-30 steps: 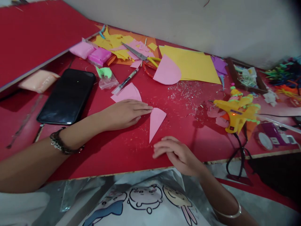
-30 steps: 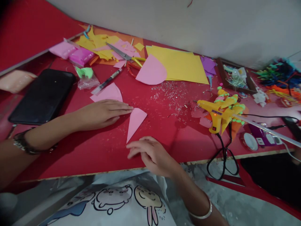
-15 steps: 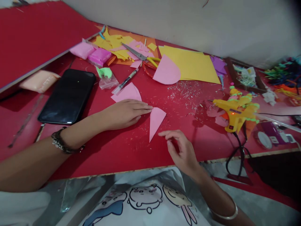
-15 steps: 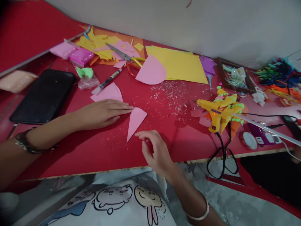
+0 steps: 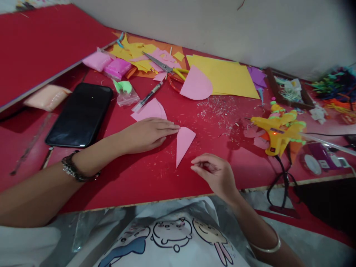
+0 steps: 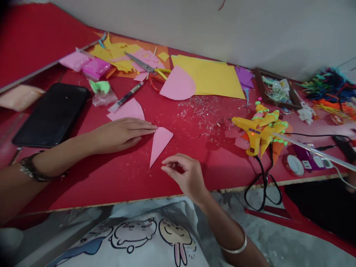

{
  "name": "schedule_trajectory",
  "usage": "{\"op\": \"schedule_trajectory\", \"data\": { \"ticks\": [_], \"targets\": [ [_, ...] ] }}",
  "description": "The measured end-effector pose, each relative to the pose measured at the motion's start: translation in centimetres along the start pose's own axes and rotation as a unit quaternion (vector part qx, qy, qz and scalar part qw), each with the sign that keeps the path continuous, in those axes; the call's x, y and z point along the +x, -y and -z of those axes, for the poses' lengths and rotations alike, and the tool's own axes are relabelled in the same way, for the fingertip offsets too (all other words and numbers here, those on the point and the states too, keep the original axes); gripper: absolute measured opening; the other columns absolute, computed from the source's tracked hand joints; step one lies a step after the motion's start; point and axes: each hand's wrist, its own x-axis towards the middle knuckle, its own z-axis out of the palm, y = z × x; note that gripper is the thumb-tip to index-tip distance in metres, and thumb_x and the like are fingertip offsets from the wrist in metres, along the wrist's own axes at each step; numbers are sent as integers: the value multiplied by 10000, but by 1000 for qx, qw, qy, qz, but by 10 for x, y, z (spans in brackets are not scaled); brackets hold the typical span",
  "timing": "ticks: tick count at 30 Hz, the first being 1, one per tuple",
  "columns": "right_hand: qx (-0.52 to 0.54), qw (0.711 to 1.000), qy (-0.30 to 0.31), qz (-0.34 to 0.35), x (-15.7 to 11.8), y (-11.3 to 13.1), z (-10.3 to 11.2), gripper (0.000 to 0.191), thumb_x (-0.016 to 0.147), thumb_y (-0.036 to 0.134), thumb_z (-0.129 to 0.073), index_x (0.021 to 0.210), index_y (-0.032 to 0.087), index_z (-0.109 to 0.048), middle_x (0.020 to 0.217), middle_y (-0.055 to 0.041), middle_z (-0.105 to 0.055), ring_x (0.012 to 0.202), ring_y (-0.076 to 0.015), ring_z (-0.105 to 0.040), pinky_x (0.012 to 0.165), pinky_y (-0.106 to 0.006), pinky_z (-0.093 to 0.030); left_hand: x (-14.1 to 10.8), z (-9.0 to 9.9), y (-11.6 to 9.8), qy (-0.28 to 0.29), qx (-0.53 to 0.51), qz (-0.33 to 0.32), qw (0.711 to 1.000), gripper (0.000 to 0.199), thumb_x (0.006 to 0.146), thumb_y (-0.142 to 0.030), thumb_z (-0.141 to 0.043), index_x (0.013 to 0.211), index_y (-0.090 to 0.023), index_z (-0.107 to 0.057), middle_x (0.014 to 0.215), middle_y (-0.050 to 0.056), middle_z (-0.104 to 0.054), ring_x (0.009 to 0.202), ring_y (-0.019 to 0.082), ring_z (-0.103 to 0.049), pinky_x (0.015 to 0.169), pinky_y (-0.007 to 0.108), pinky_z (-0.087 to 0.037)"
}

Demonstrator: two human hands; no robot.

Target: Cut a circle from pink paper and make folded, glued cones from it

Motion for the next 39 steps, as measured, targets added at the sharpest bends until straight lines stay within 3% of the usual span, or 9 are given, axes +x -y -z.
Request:
{"op": "schedule_trajectory", "data": {
  "ticks": [3, 9, 15, 18, 20, 23, 25, 32, 39],
  "targets": [
    [-42, 999, 15, 25, 5, 1, 2, 139, 841, 241, -499, 856, 180, -623, 769, -25, -628, 660, -103, -569, 603, -211, -458, 0, 0, 0, 0, 2, -1, 1000, 425, 866, -180, -352, 1283, -191, -439, 1321, 11, -476, 1195, 149, -426, 1034, 307, -293],
    [-160, 972, 91, 148, 12, 2, 1, 271, 885, 169, -388, 1024, 189, -620, 732, -20, -559, 708, -116, -500, 687, -246, -417, 0, -1, 1, -6, -3, -5, 1000, 425, 864, -177, -358, 1280, -202, -442, 1311, 17, -488, 1192, 154, -432, 1031, 314, -297],
    [-232, 948, 126, 178, 8, 4, -5, 326, 874, 181, -403, 1154, 153, -569, 765, -37, -523, 733, -135, -448, 729, -287, -389, 0, 0, 0, -3, 5, -7, 1000, 423, 866, -171, -352, 1280, -189, -441, 1317, 13, -480, 1191, 151, -430, 1030, 306, -295],
    [-232, 943, 157, 179, 8, 5, -4, 315, 859, 195, -434, 1132, 178, -591, 764, -34, -527, 726, -137, -444, 698, -291, -370, 0, -1, 0, -4, 8, -7, 1000, 422, 866, -166, -350, 1277, -181, -444, 1316, 14, -482, 1188, 149, -432, 1028, 304, -296],
    [-187, 948, 187, 177, 8, 7, 0, 243, 843, 206, -473, 1002, 210, -658, 716, -15, -524, 693, -124, -453, 672, -283, -355, 0, -1, 0, -5, 8, -8, 1000, 423, 865, -167, -351, 1276, -182, -445, 1316, 13, -482, 1187, 150, -433, 1026, 304, -298],
    [-44, 962, 227, 144, 9, 9, 8, 202, 839, 196, -493, 770, 180, -682, 664, -2, -524, 638, -90, -478, 621, -243, -365, 0, -1, 1, -8, 7, -11, 1000, 423, 865, -174, -351, 1277, -189, -445, 1313, 13, -485, 1187, 151, -434, 1024, 307, -300],
    [19, 969, 220, 108, 10, 9, 11, 182, 835, 176, -499, 756, 156, -661, 677, -8, -537, 632, -80, -494, 583, -212, -378, 0, -1, 1, -9, 6, -9, 1000, 425, 864, -174, -350, 1278, -196, -444, 1309, 13, -489, 1187, 151, -436, 1023, 309, -302],
    [42, 993, 100, 52, 10, 2, 4, 25, 758, 145, -591, 763, 170, -593, 758, -24, -611, 699, -107, -570, 631, -225, -453, 0, -1, 0, -7, 7, -4, 1000, 419, 864, -176, -352, 1272, -191, -449, 1309, 9, -489, 1187, 139, -434, 1029, 294, -294],
    [141, 982, 95, -85, 7, 3, 4, 147, 730, 276, -652, 685, 145, -601, 561, -7, -635, 457, -101, -594, 446, -189, -467, 0, -1, 0, -13, 0, -4, 1000, 422, 852, -165, -370, 1263, -189, -460, 1300, 15, -499, 1175, 151, -448, 1020, 314, -315]
  ]
}}
